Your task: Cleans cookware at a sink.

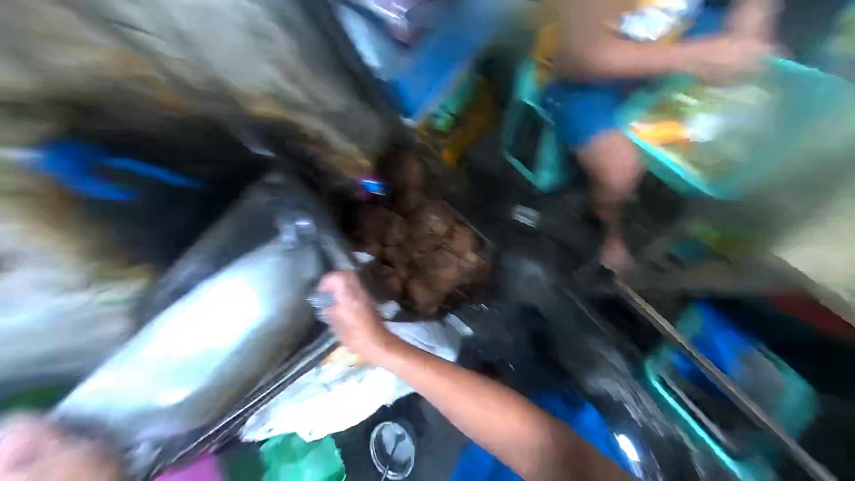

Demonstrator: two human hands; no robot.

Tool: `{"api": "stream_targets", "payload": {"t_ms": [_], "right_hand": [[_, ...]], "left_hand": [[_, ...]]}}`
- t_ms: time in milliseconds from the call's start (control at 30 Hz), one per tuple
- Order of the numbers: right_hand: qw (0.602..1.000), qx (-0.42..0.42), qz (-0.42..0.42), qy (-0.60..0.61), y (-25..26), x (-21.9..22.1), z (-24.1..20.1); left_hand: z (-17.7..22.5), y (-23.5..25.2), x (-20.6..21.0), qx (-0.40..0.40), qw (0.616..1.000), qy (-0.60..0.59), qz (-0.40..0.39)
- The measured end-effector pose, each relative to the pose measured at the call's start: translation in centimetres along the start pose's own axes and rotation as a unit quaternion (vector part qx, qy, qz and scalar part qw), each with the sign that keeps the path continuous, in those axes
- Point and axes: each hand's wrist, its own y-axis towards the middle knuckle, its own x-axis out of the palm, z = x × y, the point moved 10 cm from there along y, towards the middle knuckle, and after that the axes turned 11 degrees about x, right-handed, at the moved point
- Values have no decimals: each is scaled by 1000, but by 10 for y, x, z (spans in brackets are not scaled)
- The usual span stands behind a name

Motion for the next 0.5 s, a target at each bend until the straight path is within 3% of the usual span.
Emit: {"api": "stream_targets", "payload": {"t_ms": [100,200,333,433,500], "right_hand": [[979,-11,-141,-144,3,18,4],[955,-23,-178,-238,5,23,0],[948,15,-158,-276,19,17,-4],[947,22,-168,-273,20,17,-10],[946,42,-196,-254,14,15,-20]], "left_hand": [[73,16,13,109,992,63,25],[123,30,50,126,971,203,-31],[128,46,61,73,956,283,-33],[121,45,34,78,955,284,-13],[115,30,12,39,958,284,-19]]}}
